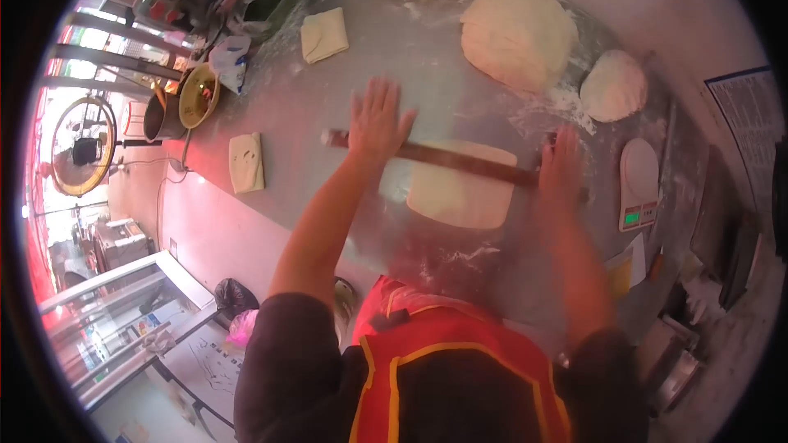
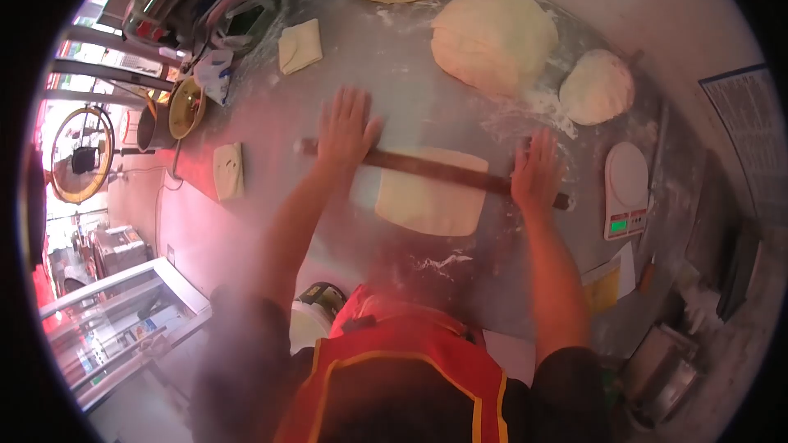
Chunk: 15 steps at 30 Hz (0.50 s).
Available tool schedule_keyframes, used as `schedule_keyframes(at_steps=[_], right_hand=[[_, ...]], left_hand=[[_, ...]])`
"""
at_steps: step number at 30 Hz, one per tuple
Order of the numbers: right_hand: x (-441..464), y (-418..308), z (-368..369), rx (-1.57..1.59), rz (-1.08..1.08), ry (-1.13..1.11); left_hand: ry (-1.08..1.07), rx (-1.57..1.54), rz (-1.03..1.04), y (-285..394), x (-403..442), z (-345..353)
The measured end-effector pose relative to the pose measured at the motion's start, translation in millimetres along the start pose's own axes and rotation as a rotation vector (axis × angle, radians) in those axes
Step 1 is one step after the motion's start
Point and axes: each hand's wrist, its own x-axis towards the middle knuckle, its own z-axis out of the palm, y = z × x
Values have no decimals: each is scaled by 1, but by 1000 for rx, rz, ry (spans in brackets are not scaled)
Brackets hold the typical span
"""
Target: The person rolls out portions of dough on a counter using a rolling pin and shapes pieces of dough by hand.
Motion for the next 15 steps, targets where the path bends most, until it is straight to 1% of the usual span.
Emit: schedule_keyframes(at_steps=[1,2,3,4,5,6,7,8,9,10,12,13,15], right_hand=[[3,2,-4,21,24,-148],[6,2,-10,38,51,-296],[-14,5,-2,124,-1,-231],[-35,10,8,206,-58,-171],[-59,-6,-29,29,-157,-257],[-95,12,1,294,10,-257],[-122,9,-9,272,-7,-161],[-136,-2,-32,237,-96,-37],[-137,-1,-38,204,-188,-31],[-142,4,-35,156,-262,-35],[-138,24,-14,171,-251,-163],[-128,31,-3,175,-240,-233],[-104,51,17,336,-378,-190]], left_hand=[[-17,77,1,2,-1,22],[1,189,-21,-10,14,33],[-138,-13,-89,-12,1,30],[-111,-64,-57,-12,-23,7],[-202,-173,-85,-8,-48,-13],[-233,-293,-98,-7,-76,-15],[-147,-331,-47,-8,-107,-1],[-91,-317,2,-8,-122,-17],[-45,-308,74,-11,-124,-33],[-26,-285,102,-20,-120,-33],[3,-260,162,-19,-115,-26],[-38,-273,154,-20,-111,-21],[-149,-322,140,-19,-111,-13]])
